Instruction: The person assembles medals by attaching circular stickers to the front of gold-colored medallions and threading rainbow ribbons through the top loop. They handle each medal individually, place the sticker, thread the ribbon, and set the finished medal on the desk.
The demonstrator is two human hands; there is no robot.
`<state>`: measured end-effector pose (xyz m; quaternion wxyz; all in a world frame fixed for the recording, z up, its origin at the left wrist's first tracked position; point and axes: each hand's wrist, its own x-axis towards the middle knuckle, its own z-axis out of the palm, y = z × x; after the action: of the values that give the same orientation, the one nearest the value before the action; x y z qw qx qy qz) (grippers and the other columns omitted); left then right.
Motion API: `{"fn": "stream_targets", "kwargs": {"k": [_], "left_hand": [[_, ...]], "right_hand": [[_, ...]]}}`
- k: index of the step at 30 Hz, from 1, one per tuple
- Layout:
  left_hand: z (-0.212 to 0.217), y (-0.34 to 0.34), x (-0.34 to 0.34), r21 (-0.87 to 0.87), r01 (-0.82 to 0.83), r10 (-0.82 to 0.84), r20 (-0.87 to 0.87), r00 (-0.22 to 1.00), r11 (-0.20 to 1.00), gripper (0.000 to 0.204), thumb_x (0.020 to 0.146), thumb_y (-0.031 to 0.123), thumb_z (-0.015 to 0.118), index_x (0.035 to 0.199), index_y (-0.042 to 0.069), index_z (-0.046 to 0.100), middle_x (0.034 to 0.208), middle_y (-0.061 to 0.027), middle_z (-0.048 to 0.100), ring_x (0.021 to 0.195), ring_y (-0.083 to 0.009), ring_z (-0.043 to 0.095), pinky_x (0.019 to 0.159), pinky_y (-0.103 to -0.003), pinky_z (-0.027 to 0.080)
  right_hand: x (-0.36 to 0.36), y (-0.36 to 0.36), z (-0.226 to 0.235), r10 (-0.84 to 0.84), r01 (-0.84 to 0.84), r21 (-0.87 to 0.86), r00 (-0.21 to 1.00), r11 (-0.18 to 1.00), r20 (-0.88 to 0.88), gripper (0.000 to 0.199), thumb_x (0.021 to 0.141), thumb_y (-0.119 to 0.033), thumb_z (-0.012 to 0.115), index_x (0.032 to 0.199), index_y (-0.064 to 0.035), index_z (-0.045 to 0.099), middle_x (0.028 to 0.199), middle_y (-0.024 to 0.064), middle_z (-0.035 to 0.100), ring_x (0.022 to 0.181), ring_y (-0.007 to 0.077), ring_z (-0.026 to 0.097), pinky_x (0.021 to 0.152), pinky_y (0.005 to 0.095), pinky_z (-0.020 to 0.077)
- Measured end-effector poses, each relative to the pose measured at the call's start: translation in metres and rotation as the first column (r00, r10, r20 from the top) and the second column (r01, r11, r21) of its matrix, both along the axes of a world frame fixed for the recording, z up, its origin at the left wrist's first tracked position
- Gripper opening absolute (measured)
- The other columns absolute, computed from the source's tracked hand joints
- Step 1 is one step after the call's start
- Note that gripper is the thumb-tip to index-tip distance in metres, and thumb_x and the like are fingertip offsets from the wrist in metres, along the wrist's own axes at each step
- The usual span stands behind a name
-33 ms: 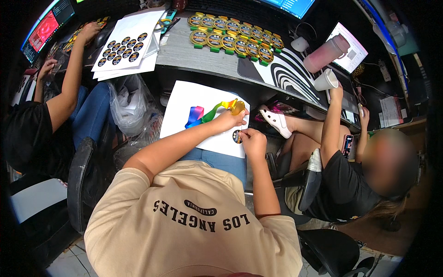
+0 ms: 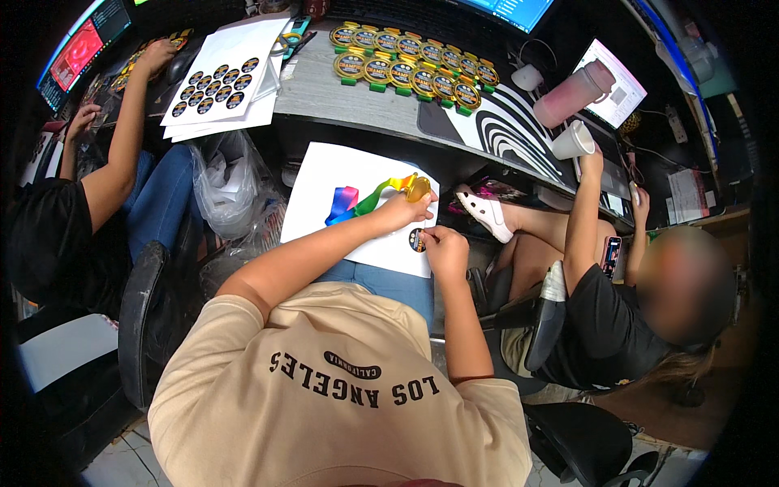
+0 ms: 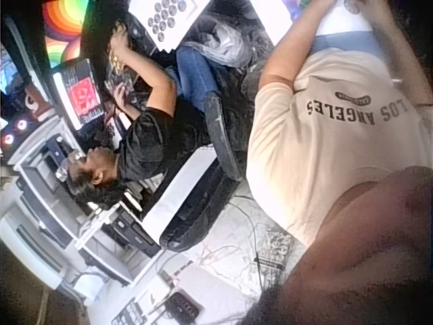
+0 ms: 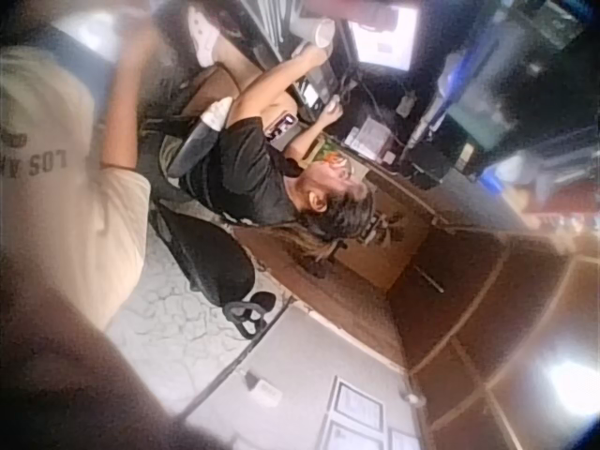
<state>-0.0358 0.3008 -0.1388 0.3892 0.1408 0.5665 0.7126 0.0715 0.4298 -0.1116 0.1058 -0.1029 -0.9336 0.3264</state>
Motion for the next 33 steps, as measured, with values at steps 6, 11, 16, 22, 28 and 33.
{"fn": "stream_targets", "kwargs": {"k": [6, 11, 16, 22, 28, 33], "left_hand": [[0.000, -0.001, -0.008, 0.033, -0.008, 0.008, 0.010, 1.000, 0.999, 0.033, 0.101, 0.034, 0.045, 0.121, 0.008, 0.050, 0.114, -0.0064, 0.053, 0.104, -0.0182, 0.061, 0.092, -0.031, 0.049], [0.001, 0.000, -0.011, 0.061, -0.030, 0.026, 0.053, 0.998, 0.998, 0.033, 0.102, 0.034, 0.045, 0.120, 0.007, 0.050, 0.115, -0.0074, 0.053, 0.104, -0.0205, 0.061, 0.092, -0.033, 0.050], [-0.003, 0.007, -0.015, 0.069, -0.042, 0.039, 0.043, 0.998, 0.997, 0.031, 0.102, 0.032, 0.045, 0.119, 0.007, 0.050, 0.113, -0.0070, 0.054, 0.103, -0.0195, 0.061, 0.091, -0.032, 0.051], [-0.011, 0.016, -0.018, 0.041, -0.030, 0.031, -0.029, 0.999, 0.999, 0.029, 0.102, 0.030, 0.045, 0.117, 0.006, 0.051, 0.105, -0.0057, 0.055, 0.098, -0.0167, 0.062, 0.088, -0.031, 0.052], [-0.008, 0.014, -0.019, 0.034, -0.045, 0.046, -0.024, 0.999, 0.998, 0.029, 0.102, 0.030, 0.044, 0.117, 0.006, 0.051, 0.107, -0.0059, 0.054, 0.097, -0.0169, 0.062, 0.087, -0.030, 0.052], [-0.007, 0.013, -0.020, 0.037, -0.030, 0.030, -0.013, 0.999, 0.999, 0.030, 0.102, 0.031, 0.044, 0.117, 0.006, 0.050, 0.111, -0.0066, 0.053, 0.100, -0.0184, 0.063, 0.088, -0.031, 0.052]], "right_hand": [[-0.009, 0.004, -0.001, 0.124, -0.125, -0.003, 0.986, 0.992, -0.109, 0.020, 0.072, -0.012, 0.076, 0.088, -0.0028, 0.072, 0.084, 0.0140, 0.069, 0.075, 0.0305, 0.066, 0.068, 0.0389, 0.0520], [-0.017, 0.013, -0.010, 0.205, -0.220, -0.090, 0.967, 0.971, -0.153, 0.022, 0.069, -0.011, 0.078, 0.088, -0.0021, 0.072, 0.087, 0.0127, 0.069, 0.077, 0.0273, 0.066, 0.069, 0.0354, 0.0521], [-0.023, 0.021, -0.022, 0.195, -0.234, -0.201, 0.961, 0.951, -0.197, 0.019, 0.066, -0.009, 0.080, 0.082, -0.0016, 0.073, 0.084, 0.0111, 0.070, 0.076, 0.0236, 0.067, 0.069, 0.0326, 0.0520], [-0.028, 0.025, -0.032, 0.153, -0.214, -0.305, 0.965, 0.928, -0.210, 0.019, 0.067, -0.003, 0.079, 0.084, -0.0005, 0.073, 0.081, 0.0080, 0.069, 0.074, 0.0160, 0.065, 0.068, 0.0281, 0.0503], [-0.029, 0.028, -0.028, 0.184, -0.234, -0.278, 0.964, 0.932, -0.193, 0.018, 0.067, -0.003, 0.080, 0.082, 0.0007, 0.071, 0.080, 0.0080, 0.069, 0.070, 0.0145, 0.063, 0.066, 0.0267, 0.0504], [-0.029, 0.030, -0.021, 0.187, -0.228, -0.284, 0.969, 0.932, -0.164, 0.016, 0.068, -0.004, 0.079, 0.082, -0.0015, 0.072, 0.080, 0.0089, 0.069, 0.071, 0.0180, 0.065, 0.065, 0.0286, 0.0507]]}}
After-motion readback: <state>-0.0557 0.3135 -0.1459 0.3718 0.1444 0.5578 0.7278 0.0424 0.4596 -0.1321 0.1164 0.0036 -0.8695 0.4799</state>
